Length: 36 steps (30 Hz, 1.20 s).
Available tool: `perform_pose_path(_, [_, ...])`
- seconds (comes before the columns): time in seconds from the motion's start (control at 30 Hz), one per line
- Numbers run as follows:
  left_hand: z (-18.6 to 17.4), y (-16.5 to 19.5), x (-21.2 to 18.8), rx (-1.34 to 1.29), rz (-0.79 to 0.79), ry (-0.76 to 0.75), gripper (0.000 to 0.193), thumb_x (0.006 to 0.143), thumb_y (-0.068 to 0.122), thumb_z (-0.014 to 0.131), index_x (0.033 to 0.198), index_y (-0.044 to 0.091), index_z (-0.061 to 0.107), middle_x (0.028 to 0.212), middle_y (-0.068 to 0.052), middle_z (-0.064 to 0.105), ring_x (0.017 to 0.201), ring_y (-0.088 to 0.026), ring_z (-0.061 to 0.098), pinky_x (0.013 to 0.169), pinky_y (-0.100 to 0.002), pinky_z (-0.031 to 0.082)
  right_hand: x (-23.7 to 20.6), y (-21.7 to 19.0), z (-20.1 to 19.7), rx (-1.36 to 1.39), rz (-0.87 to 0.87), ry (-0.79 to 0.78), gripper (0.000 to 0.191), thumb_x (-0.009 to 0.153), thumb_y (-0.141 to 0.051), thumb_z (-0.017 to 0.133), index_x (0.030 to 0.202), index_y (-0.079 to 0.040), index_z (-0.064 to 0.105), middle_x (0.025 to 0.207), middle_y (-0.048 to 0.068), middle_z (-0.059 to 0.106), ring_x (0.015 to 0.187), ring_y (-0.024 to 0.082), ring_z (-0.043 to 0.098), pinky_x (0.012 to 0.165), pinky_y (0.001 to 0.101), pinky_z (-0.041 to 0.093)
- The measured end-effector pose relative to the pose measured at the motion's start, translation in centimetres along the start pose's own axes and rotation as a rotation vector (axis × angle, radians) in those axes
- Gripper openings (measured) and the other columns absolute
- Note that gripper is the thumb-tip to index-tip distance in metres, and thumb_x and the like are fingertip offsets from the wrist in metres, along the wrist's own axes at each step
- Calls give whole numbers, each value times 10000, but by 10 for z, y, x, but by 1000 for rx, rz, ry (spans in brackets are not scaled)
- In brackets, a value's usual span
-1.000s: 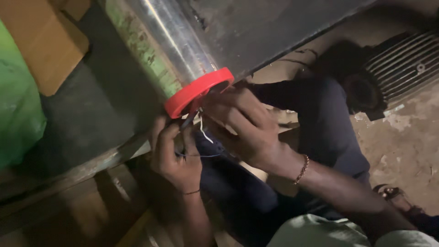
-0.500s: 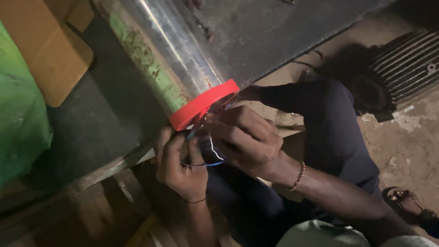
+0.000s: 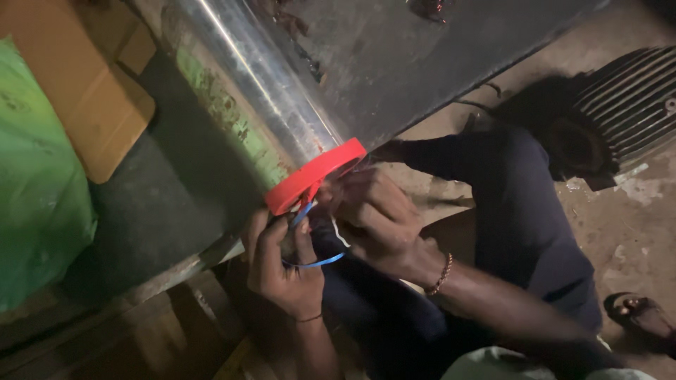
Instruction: The person ties a white string around a blue wire attached to a metal cylinder with a red cap. They repeatedly wrap and knot the string to secure the wire to the cylinder.
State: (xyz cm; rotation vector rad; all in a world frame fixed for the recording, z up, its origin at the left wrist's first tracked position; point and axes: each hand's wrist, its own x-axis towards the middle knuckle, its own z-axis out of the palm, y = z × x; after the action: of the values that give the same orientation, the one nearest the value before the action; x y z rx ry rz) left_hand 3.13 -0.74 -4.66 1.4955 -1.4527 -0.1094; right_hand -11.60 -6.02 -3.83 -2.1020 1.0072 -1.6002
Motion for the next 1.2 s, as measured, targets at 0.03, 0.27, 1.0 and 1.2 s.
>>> perform_pose_path(0.03, [1,0,0,3,3,5,177,992,88,751,1076,-25,644,1149,-196,676,1021,-354,684,896,-410,572,2,0,1,-2,12,20,261,863,53,850,968,-38,629,990,90,635,962,287,685,840,408,576])
perform_pose_path(0.27, [4,5,4,-48,-104,25,163,950,43,767,1064,-15,666,1217,-216,652,981,-272,725,783,-321,641,3,1,-10,1,61,14,246,825,52,838,998,3,670,1099,118,684,969,272,672,827,392,551])
perform_pose_path(1.0, [1,111,-14,-554,-435,-196,85,1004,87,731,969,29,679,882,-33,686,780,-95,629,692,-246,511,-48,-51,-108,310,148,85,207,858,71,733,1012,-16,625,1030,129,674,911,244,732,719,311,623])
perform_pose_path(1.2, [8,111,-19,-776,-620,-102,121,978,79,694,1063,4,652,975,-50,680,874,-115,600,778,-248,493,-42,-48,-106,192,28,38,250,831,29,800,1032,-30,663,1044,142,701,896,240,739,707,326,586])
